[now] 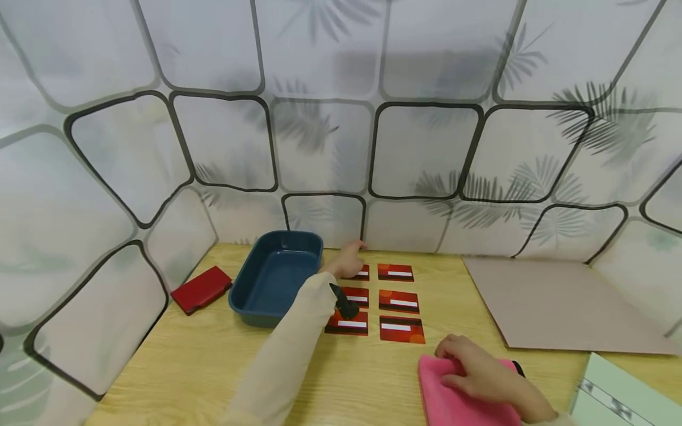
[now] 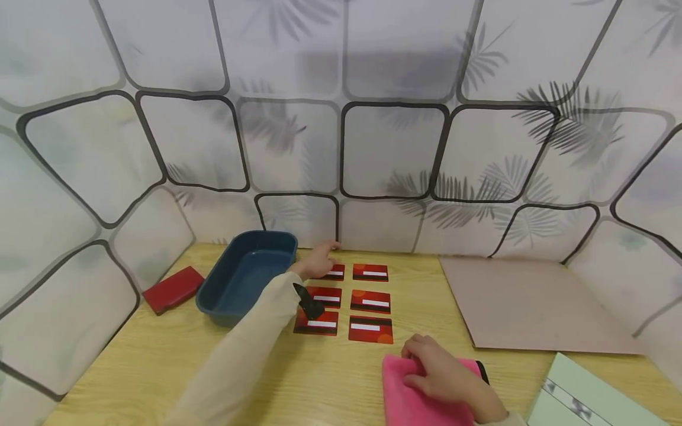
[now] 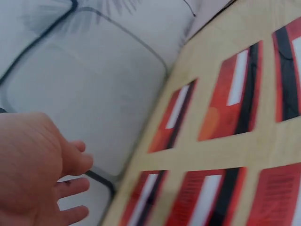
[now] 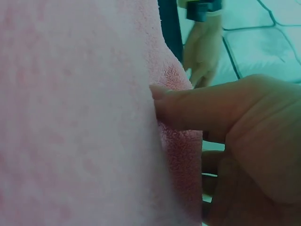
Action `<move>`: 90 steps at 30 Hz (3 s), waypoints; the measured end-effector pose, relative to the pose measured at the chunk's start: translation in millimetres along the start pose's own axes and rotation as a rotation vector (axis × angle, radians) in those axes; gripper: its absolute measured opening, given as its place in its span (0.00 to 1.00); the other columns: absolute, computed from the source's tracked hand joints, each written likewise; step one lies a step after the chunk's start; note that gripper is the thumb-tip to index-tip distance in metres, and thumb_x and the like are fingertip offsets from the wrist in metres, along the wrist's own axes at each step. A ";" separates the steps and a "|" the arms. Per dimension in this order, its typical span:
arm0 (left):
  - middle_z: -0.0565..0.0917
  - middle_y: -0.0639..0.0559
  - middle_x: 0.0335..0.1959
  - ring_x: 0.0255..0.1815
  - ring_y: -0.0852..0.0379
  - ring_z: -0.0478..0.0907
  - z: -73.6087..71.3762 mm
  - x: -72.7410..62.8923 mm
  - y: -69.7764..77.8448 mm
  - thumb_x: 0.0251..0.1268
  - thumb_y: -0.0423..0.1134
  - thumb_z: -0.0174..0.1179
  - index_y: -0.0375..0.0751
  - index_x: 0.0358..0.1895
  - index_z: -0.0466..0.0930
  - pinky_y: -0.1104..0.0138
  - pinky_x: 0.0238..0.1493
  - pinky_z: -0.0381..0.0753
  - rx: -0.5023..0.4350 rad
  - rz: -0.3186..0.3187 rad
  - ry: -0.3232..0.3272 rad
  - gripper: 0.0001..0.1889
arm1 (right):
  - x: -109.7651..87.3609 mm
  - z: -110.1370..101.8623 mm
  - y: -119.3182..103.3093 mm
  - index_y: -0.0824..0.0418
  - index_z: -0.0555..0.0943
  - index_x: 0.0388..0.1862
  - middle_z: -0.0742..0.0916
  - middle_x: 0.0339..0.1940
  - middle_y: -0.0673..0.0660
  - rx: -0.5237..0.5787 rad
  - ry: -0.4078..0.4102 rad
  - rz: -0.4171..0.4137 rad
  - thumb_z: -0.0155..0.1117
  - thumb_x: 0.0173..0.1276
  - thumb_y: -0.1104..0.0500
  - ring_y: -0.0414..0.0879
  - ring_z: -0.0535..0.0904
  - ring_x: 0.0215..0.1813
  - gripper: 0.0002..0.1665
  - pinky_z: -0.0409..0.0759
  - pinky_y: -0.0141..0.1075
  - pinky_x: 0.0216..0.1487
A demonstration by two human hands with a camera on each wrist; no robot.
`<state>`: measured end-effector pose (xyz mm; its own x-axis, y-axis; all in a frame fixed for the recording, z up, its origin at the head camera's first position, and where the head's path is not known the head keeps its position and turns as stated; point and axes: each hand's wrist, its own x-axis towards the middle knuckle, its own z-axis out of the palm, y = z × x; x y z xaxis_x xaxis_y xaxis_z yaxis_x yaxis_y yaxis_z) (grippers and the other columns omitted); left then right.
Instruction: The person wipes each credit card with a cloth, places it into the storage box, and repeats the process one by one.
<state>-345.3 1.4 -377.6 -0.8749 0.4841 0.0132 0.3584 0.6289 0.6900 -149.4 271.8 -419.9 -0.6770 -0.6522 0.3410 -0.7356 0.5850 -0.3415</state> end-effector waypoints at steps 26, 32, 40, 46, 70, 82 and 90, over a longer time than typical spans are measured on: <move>0.77 0.40 0.62 0.62 0.38 0.70 41.4 -3.3 -28.2 0.53 0.24 0.56 0.33 0.62 0.66 0.47 0.68 0.54 0.020 -0.025 0.181 0.29 | -11.2 4.6 11.6 0.49 0.74 0.39 0.76 0.45 0.50 0.274 -0.010 0.105 0.67 0.63 0.59 0.35 0.69 0.48 0.11 0.70 0.30 0.44; 0.78 0.41 0.54 0.61 0.40 0.70 41.2 1.1 -22.7 0.54 0.24 0.58 0.35 0.56 0.71 0.48 0.73 0.51 0.173 -0.102 0.153 0.22 | -11.0 5.8 9.6 0.49 0.73 0.39 0.76 0.45 0.50 0.271 -0.012 0.113 0.67 0.64 0.59 0.35 0.68 0.49 0.11 0.70 0.30 0.45; 0.75 0.42 0.54 0.54 0.43 0.64 34.1 4.0 -18.7 0.53 0.26 0.57 0.37 0.53 0.72 0.56 0.55 0.59 0.237 -0.153 0.086 0.21 | -10.6 4.6 8.7 0.48 0.73 0.39 0.76 0.47 0.50 0.267 -0.036 0.152 0.66 0.65 0.57 0.35 0.68 0.50 0.10 0.70 0.30 0.45; 0.70 0.39 0.57 0.54 0.41 0.58 32.6 -0.6 -25.6 0.56 0.35 0.63 0.38 0.58 0.70 0.55 0.52 0.54 0.189 -0.173 0.113 0.25 | -11.1 6.0 9.8 0.48 0.74 0.39 0.76 0.47 0.51 0.271 -0.038 0.153 0.66 0.65 0.57 0.34 0.68 0.50 0.10 0.70 0.30 0.45; 0.70 0.35 0.52 0.55 0.40 0.60 38.3 -4.6 -49.0 0.48 0.51 0.74 0.34 0.52 0.74 0.50 0.60 0.62 0.069 -0.227 0.349 0.32 | -9.1 10.2 8.9 0.49 0.73 0.40 0.76 0.46 0.51 0.222 0.018 0.104 0.67 0.63 0.58 0.36 0.67 0.50 0.12 0.69 0.32 0.46; 0.81 0.36 0.44 0.42 0.43 0.78 40.0 -7.6 -36.5 0.51 0.36 0.72 0.36 0.52 0.70 0.57 0.46 0.78 -0.005 -0.119 0.363 0.26 | -7.5 -1.2 4.1 0.51 0.74 0.36 0.77 0.31 0.42 0.345 -0.076 0.261 0.66 0.65 0.57 0.31 0.70 0.35 0.07 0.69 0.27 0.33; 0.79 0.34 0.44 0.28 0.51 0.68 33.7 -9.4 -19.1 0.46 0.17 0.50 0.34 0.58 0.66 0.65 0.29 0.68 -0.134 -0.134 0.392 0.29 | -4.7 -10.4 0.3 0.53 0.69 0.38 0.71 0.25 0.40 0.222 -0.061 0.262 0.60 0.70 0.57 0.29 0.66 0.29 0.07 0.66 0.26 0.27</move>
<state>-333.0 5.3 -415.4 -0.9776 0.1194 0.1736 0.2106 0.5735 0.7916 -146.7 280.0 -412.5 -0.8344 -0.5256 0.1656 -0.5096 0.6216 -0.5949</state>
